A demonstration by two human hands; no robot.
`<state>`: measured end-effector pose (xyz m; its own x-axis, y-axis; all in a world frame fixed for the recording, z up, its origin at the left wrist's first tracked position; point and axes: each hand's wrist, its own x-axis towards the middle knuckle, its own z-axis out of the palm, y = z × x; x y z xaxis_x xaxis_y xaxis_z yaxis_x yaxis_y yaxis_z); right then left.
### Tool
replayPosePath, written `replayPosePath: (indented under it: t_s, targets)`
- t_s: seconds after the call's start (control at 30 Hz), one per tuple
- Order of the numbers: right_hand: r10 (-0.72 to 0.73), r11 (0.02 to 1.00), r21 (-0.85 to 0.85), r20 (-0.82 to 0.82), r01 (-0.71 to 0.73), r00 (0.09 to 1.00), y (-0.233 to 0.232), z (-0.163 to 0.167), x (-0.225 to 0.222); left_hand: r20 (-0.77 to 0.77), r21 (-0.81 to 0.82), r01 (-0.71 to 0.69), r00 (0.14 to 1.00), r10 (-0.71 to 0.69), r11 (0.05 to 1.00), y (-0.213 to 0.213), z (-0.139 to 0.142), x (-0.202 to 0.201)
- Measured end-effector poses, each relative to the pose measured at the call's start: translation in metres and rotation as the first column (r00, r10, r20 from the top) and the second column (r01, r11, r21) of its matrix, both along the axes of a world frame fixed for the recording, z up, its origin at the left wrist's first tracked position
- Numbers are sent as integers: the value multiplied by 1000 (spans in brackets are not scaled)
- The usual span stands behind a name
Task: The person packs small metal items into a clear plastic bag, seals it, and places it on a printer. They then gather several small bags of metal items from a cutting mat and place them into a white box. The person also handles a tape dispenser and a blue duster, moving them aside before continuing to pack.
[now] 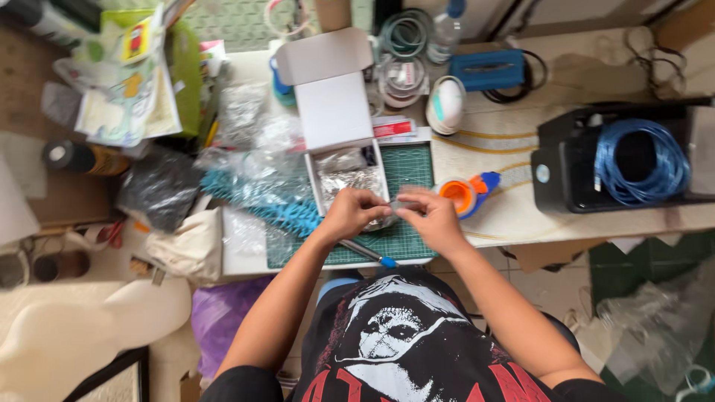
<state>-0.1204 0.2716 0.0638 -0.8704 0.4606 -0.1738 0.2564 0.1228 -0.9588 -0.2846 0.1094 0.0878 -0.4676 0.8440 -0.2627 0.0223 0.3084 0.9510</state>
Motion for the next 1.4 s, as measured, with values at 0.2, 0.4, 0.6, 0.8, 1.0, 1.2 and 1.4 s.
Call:
replayPosePath:
  t_s: [0.2,0.4,0.6,0.8,1.0,1.2,1.4]
  targets:
    - [-9,986,164,137,-14,991,-15,-69,-17,50,-96,-303,950,309,948,-65,-48,-9]
    - [-53,998,59,272,38,961,-20,-106,-24,217,16,-413,890,400,910,-77,-100,14]
    - [-90,993,95,288,65,953,-30,-104,-21,70,45,-425,904,422,904,-62,-119,31]
    - [-66,996,62,145,57,987,-41,-106,9,-40,-68,-198,980,195,978,-48,-115,20]
    - [-56,996,-58,69,60,996,-48,-114,23,-130,-168,123,981,-146,978,-24,-108,22]
    - [-66,992,-100,72,73,995,-46,-122,26,-274,-301,147,933,-233,942,-9,-105,24]
    - [-82,985,-142,83,94,993,-45,-129,26,-305,-427,66,928,-213,902,-5,-100,33]
